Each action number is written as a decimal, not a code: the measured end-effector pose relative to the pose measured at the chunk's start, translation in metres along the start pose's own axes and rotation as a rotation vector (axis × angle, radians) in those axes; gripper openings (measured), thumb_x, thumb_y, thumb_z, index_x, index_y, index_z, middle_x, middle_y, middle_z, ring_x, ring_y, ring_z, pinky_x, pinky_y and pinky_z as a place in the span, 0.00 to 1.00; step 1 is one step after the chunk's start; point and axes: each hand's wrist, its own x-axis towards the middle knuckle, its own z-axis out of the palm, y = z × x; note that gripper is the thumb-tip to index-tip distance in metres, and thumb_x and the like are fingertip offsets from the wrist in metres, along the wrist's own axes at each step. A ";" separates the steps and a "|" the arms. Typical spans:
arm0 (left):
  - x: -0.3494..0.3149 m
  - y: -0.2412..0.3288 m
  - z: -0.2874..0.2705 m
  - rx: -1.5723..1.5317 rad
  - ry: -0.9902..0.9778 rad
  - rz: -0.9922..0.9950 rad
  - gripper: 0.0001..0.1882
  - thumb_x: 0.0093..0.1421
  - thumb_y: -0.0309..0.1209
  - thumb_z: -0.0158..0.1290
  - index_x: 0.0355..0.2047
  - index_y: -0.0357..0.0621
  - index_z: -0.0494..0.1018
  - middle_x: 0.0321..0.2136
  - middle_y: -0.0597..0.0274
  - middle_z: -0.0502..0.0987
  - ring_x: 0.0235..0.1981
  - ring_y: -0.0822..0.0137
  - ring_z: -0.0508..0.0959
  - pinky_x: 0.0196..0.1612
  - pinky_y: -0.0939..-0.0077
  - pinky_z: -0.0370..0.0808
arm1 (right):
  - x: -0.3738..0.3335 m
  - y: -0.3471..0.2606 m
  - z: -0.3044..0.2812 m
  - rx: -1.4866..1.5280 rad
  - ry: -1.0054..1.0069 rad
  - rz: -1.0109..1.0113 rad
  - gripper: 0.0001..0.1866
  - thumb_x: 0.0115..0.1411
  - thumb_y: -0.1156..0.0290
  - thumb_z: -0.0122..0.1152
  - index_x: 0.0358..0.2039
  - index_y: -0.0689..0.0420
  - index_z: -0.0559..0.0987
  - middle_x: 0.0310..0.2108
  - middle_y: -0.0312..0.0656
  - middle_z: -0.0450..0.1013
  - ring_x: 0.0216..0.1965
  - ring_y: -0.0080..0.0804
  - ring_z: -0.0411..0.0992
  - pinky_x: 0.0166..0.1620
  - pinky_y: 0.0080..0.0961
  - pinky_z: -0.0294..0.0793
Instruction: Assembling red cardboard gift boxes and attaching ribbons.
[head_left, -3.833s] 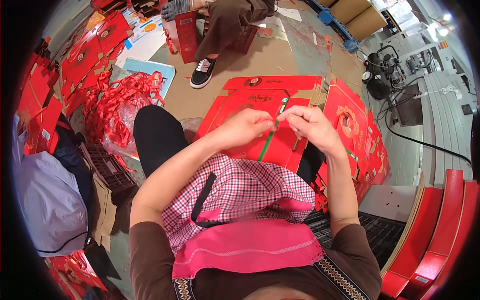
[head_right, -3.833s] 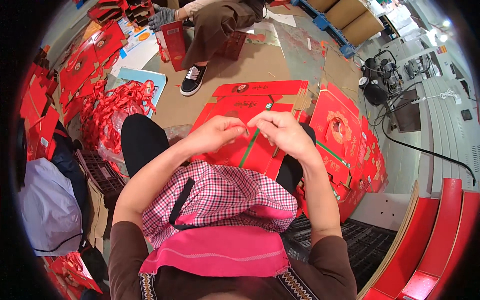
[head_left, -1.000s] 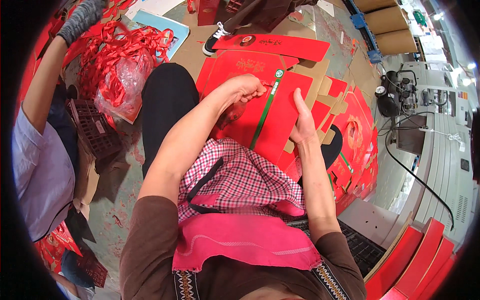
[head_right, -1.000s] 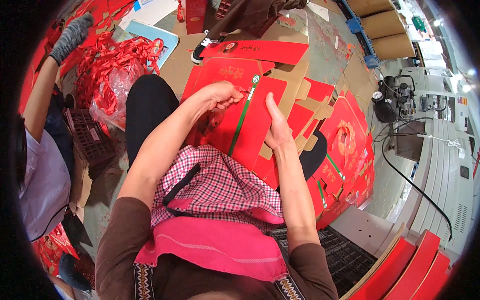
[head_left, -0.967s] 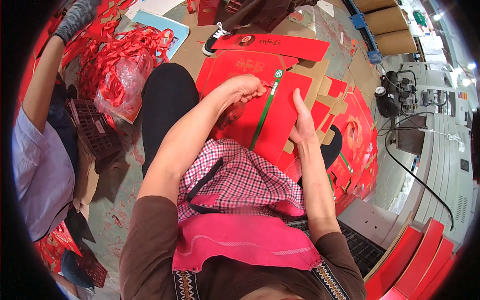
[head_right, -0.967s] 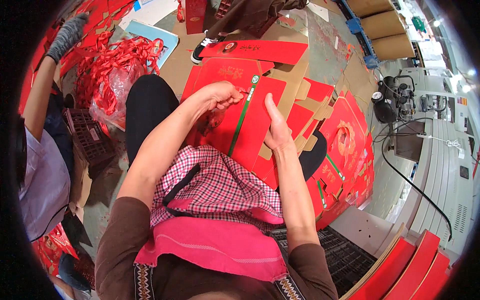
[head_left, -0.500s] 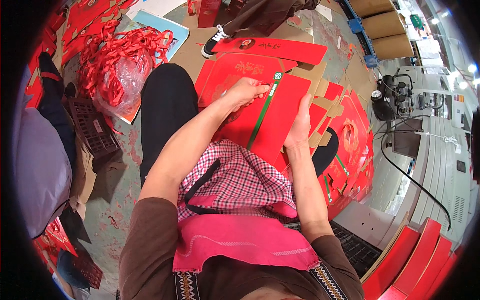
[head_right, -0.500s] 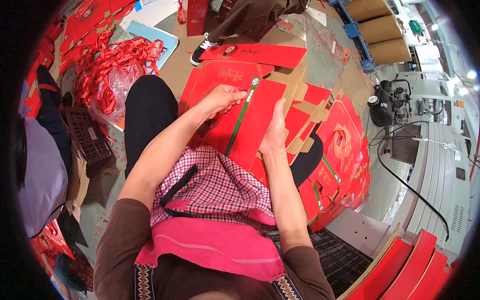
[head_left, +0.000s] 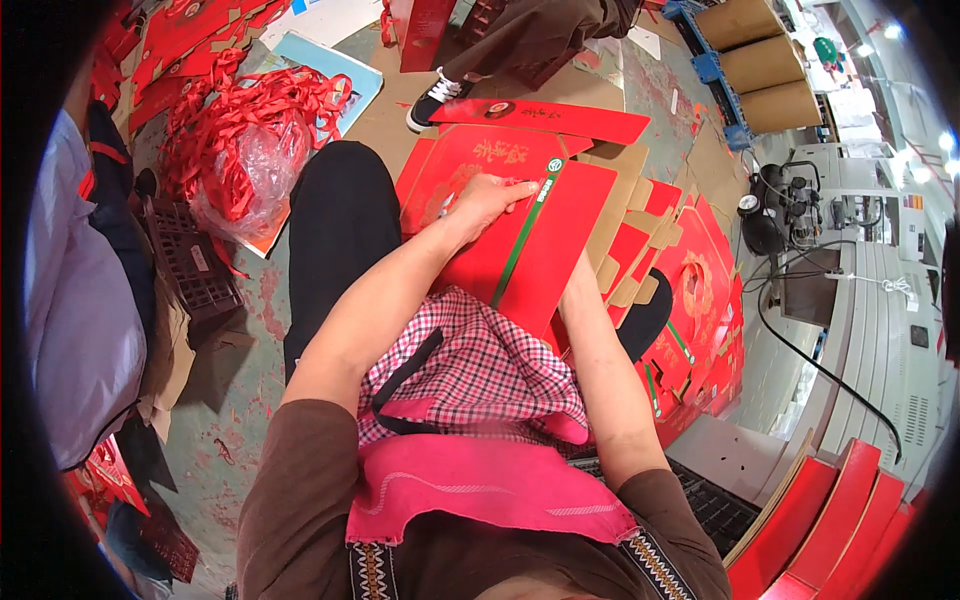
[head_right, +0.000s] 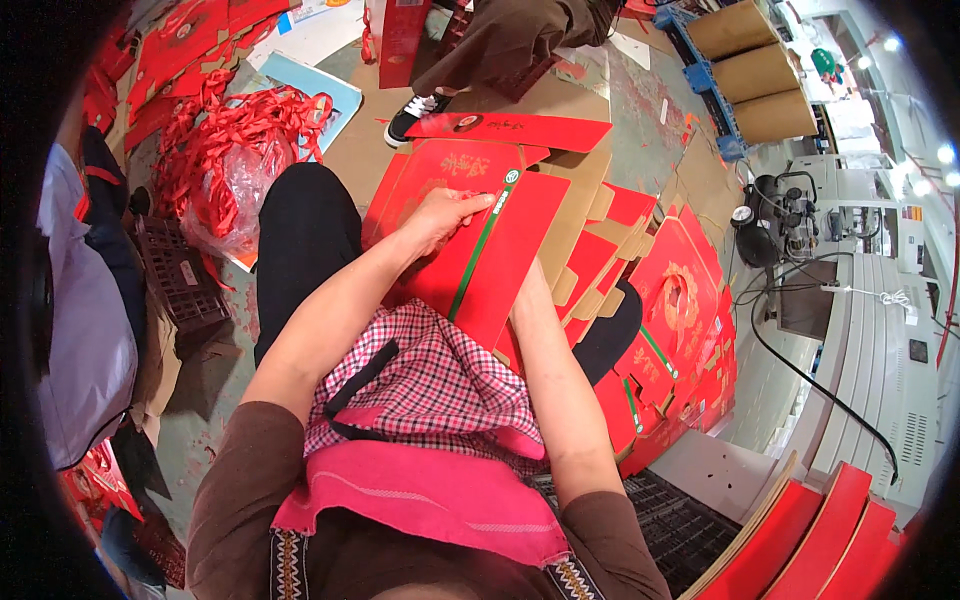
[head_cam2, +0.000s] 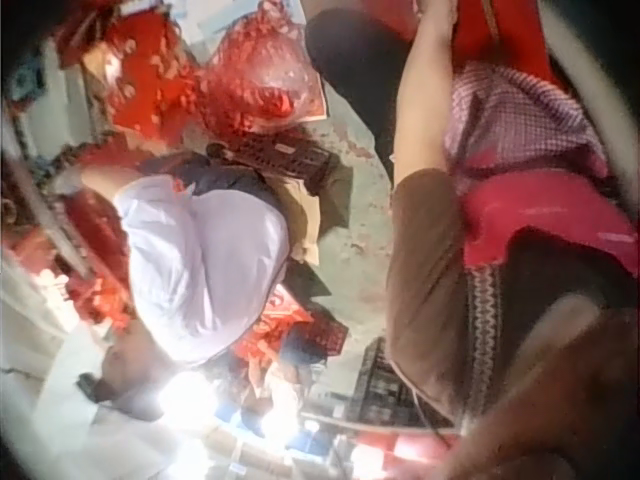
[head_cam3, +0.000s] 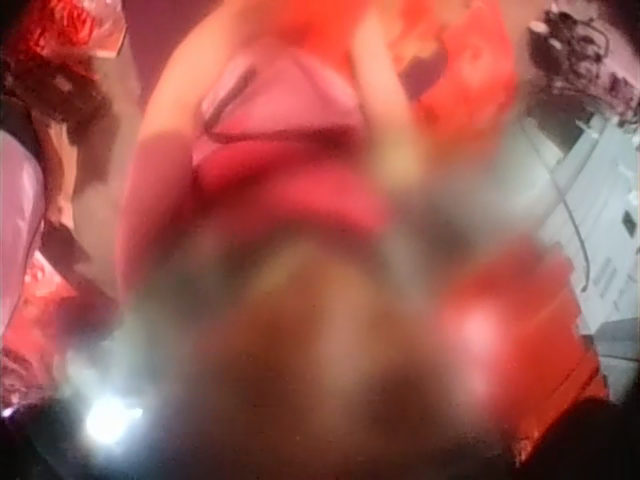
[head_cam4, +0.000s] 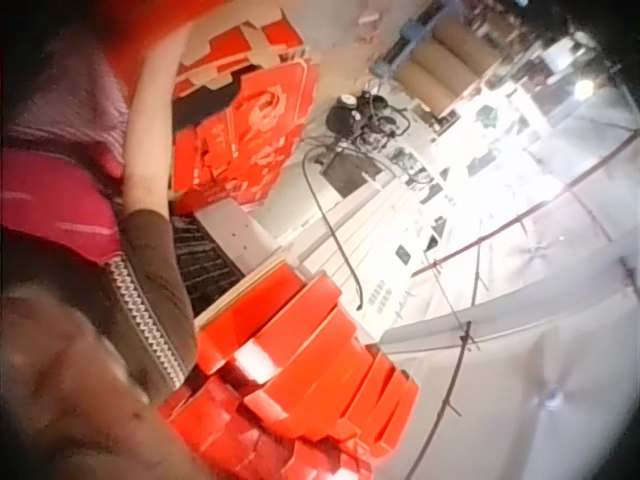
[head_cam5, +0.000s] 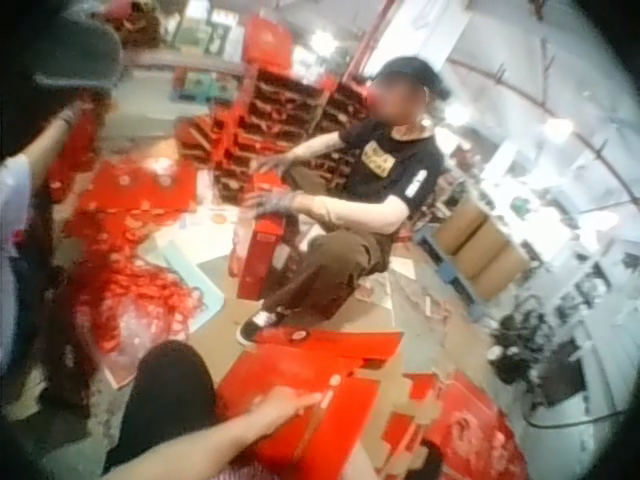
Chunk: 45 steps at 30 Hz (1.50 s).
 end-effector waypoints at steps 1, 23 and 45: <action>0.005 -0.008 -0.003 -0.003 0.011 0.003 0.16 0.51 0.41 0.58 0.15 0.47 0.68 0.10 0.73 0.66 0.09 0.82 0.59 0.11 0.86 0.52 | 0.001 0.004 0.003 0.001 0.008 -0.005 0.23 0.61 0.56 0.39 0.50 0.59 0.66 0.47 0.47 0.67 0.49 0.41 0.65 0.53 0.43 0.63; -0.058 0.005 -0.015 1.379 0.068 0.291 0.11 0.52 0.34 0.44 0.25 0.43 0.74 0.25 0.46 0.75 0.31 0.50 0.76 0.37 0.55 0.71 | -0.036 0.052 -0.043 0.189 0.204 -0.189 0.22 0.61 0.57 0.40 0.49 0.59 0.67 0.47 0.47 0.68 0.49 0.41 0.66 0.53 0.43 0.63; -0.283 0.095 -0.124 1.013 0.156 0.453 0.10 0.55 0.34 0.51 0.26 0.40 0.70 0.14 0.54 0.68 0.18 0.58 0.70 0.22 0.69 0.63 | -0.082 -0.004 -0.001 0.583 0.165 0.081 0.21 0.64 0.60 0.35 0.52 0.57 0.65 0.50 0.42 0.66 0.52 0.40 0.63 0.55 0.42 0.60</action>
